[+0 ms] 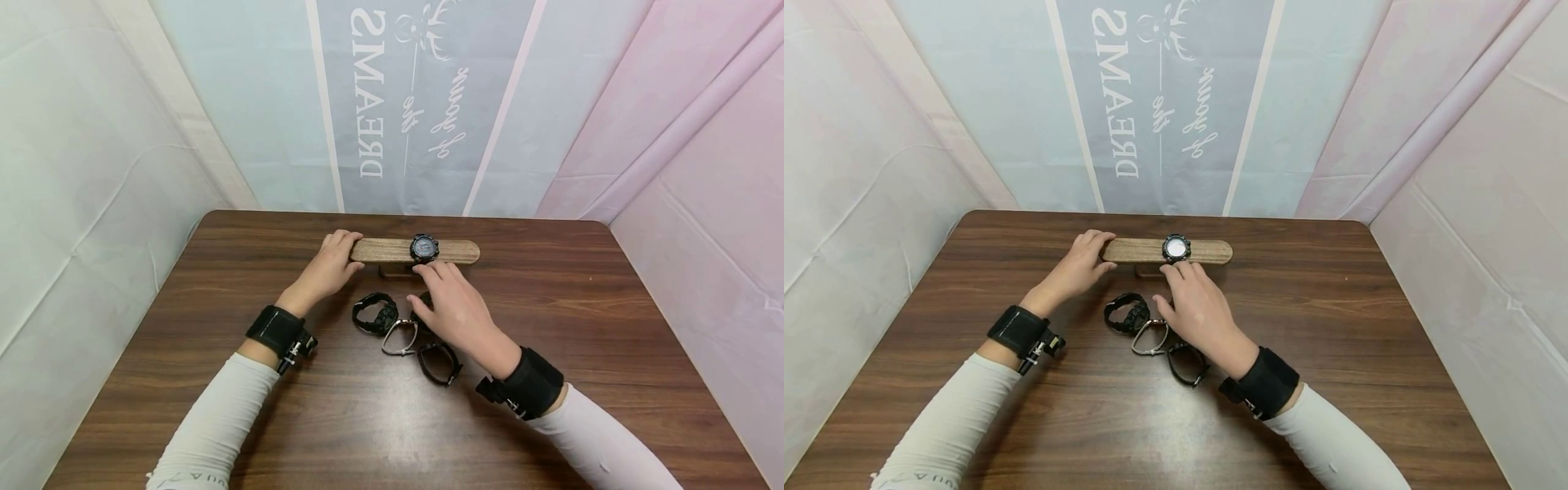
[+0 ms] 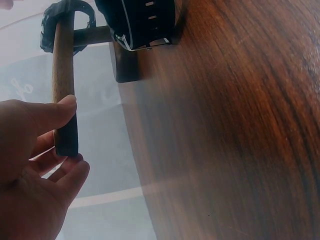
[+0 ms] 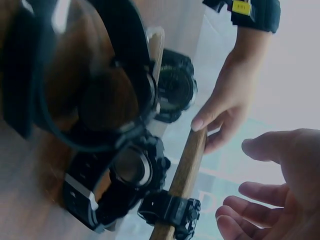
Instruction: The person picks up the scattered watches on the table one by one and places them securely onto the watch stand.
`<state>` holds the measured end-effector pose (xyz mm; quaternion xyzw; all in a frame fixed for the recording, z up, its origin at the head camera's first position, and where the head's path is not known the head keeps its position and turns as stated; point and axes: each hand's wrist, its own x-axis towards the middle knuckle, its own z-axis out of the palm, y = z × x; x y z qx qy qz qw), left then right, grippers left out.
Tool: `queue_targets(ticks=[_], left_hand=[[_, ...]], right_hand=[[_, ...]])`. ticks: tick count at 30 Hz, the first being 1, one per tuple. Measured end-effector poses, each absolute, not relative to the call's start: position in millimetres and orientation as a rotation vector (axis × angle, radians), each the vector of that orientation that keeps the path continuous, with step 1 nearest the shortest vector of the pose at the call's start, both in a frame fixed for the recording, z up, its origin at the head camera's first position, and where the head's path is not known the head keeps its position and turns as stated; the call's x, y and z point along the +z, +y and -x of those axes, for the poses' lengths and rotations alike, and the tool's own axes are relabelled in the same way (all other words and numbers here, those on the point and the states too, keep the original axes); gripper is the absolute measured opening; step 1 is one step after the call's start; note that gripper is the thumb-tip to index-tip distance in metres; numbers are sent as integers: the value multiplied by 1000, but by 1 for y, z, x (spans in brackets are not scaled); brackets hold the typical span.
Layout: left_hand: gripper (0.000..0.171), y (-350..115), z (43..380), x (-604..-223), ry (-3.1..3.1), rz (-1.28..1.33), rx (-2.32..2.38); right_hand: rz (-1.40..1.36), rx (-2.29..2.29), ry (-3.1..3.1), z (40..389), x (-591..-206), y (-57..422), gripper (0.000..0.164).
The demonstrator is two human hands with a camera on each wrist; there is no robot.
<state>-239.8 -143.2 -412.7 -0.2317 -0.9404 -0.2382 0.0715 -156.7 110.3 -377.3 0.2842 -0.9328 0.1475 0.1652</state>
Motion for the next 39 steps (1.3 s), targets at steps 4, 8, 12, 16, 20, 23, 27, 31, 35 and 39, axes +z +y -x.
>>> queue_targets(ticks=[4,8,12,16,20,23,27,31,35,39], left_hand=[[56,-143,240,-412,-2832,695,-714],[56,-142,239,-411,-2836,689,-709],[56,-142,239,-411,-2839,683,-711],[56,-141,238,-412,-2836,688,-716],[56,-141,238,-412,-2837,686,-720],[56,-141,238,-412,-2840,686,-720],[56,-141,238,-412,-2846,680,-716],[56,-141,237,-411,-2850,679,-720],[56,-141,236,-411,-2850,679,-728],[56,-140,236,-411,-2852,677,-731]], right_hand=[[-840,413,-2665,147,-382,111,46],[-863,409,-2671,138,-387,111,44],[-875,404,-2688,130,-393,110,39],[-896,389,-2717,122,-400,109,37],[-919,351,-2746,116,-406,107,37],[-929,322,-2763,112,-410,105,37],[-953,303,-2765,108,-412,104,36],[-992,308,-2729,106,-415,103,36],[-1041,294,-2695,107,-417,103,34],[-1088,245,-2693,108,-420,102,33]])
